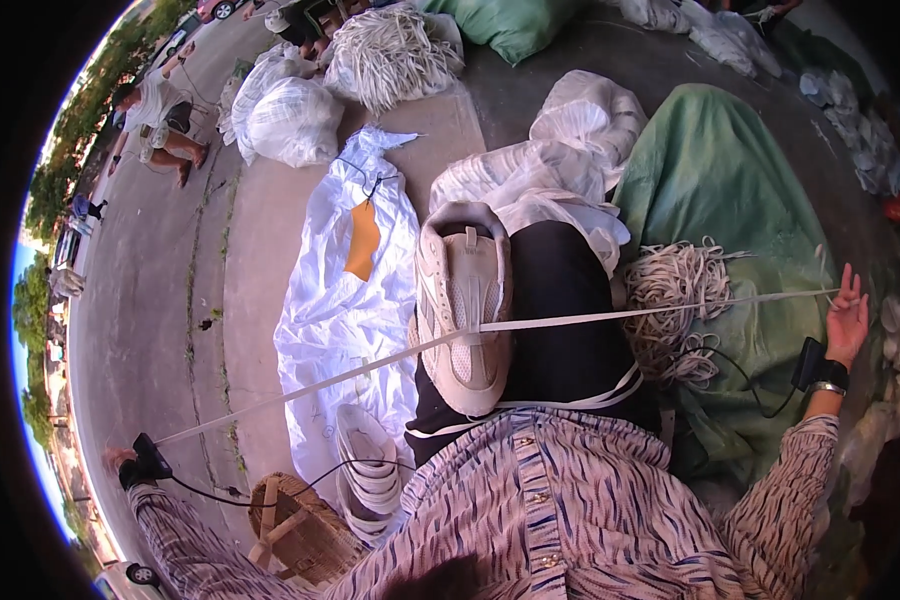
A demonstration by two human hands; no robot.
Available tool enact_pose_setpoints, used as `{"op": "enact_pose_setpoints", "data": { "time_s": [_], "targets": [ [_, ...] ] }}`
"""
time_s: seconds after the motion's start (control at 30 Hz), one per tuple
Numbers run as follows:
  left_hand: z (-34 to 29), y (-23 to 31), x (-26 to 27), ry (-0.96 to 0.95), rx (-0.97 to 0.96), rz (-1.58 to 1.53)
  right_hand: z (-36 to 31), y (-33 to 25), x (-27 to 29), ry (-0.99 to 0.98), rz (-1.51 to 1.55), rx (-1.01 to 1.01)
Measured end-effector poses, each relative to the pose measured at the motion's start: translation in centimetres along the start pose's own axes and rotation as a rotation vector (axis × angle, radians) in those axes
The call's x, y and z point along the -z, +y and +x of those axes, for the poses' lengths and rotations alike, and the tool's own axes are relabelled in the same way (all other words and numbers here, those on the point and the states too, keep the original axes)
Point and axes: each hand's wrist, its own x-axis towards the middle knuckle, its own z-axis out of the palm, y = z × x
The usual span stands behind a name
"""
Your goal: Lacing a white sneaker by hand in a workshop environment.
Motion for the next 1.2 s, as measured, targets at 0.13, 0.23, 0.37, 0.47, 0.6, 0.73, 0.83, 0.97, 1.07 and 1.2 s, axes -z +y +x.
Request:
{"op": "enact_pose_setpoints", "data": {
  "time_s": [0.13, 0.23, 0.37, 0.47, 0.6, 0.73, 0.83, 0.97, 1.07, 1.2],
  "targets": [
    [7.5, 1.3, 10.0, 0.216, 0.018, 0.083, -2.1, -8.4, 4.3, 0.175, -0.401, 0.054],
    [8.2, 1.9, 14.3, 0.297, 0.031, 0.080, -4.7, -10.5, 5.1, 0.292, -0.576, 0.042],
    [8.6, 3.2, 15.2, 0.309, 0.008, 0.005, -7.7, -12.9, 8.2, 0.803, -0.384, 0.375],
    [7.3, 4.1, 11.7, 0.197, -0.003, -0.142, -7.8, -12.6, 11.3, 0.789, -0.287, 0.380],
    [-5.7, 2.2, 0.3, -0.245, 0.149, -0.347, -4.7, 0.1, 8.0, 0.593, -0.647, 0.065],
    [-32.5, -6.7, -9.8, -1.272, 0.271, -0.063, -4.3, 20.7, -9.0, -0.081, -0.753, -0.506],
    [-50.3, -8.6, -10.0, -1.828, 0.233, 0.112, -9.7, 28.9, -22.5, -0.546, -0.819, -0.500],
    [-62.9, -6.0, -8.4, -2.183, -0.350, 0.341, -15.4, 33.3, -31.1, -0.777, -1.153, -0.439],
    [-66.1, -5.8, -8.1, -2.102, -0.974, 0.451, -17.1, 33.8, -31.3, -0.730, -1.310, -0.632],
    [-66.4, -6.9, -9.2, -2.115, -1.257, 0.801, -18.3, 34.2, -30.0, -0.676, -1.197, -0.792]
  ]
}}
